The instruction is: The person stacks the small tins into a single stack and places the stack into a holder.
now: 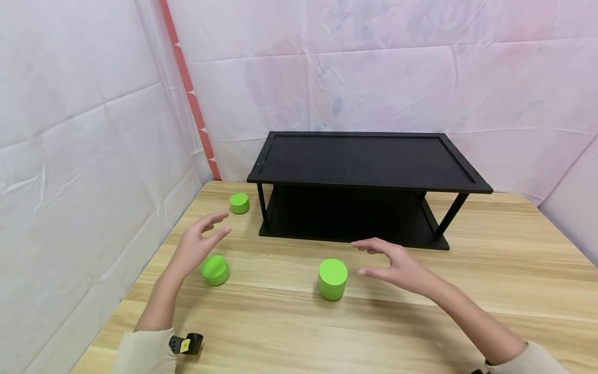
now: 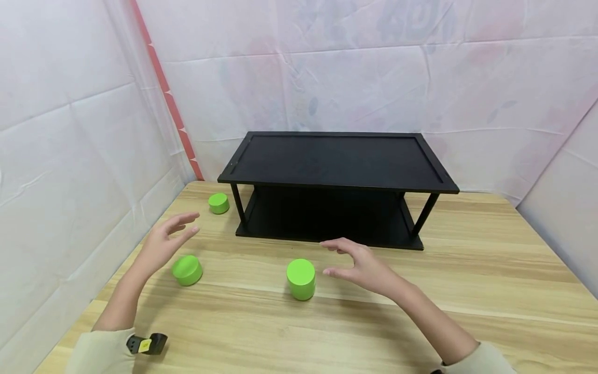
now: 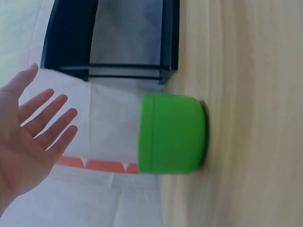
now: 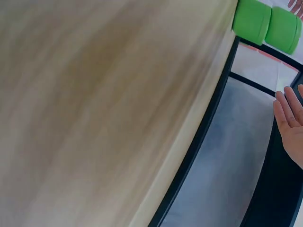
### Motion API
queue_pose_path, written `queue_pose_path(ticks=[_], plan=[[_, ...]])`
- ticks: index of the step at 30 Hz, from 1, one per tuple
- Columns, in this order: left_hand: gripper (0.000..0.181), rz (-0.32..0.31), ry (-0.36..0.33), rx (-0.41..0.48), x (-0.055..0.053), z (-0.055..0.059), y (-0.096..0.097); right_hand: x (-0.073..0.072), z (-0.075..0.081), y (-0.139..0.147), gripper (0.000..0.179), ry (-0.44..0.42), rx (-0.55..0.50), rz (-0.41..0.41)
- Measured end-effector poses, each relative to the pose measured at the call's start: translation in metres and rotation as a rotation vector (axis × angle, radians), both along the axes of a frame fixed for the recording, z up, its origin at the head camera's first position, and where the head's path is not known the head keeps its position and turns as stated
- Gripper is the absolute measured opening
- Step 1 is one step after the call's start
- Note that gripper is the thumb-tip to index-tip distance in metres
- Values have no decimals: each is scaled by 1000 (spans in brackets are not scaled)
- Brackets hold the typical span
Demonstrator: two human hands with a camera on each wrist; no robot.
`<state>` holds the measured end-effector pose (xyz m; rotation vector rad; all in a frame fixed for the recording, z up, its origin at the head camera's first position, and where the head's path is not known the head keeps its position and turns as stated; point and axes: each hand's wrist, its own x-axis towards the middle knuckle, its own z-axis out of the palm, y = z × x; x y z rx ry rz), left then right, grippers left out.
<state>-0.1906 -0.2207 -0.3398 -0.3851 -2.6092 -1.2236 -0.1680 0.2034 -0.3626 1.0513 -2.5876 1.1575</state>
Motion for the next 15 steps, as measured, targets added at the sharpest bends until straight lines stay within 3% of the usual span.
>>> queue_pose_path(ticks=[8,15], plan=[[51,-9,-71,8,6,-15,-21,-3,-8,-11,57,-68,-8,61],[53,-56,-136,17,12,-26,-42,-4,-9,-16,61,-166,14,91]])
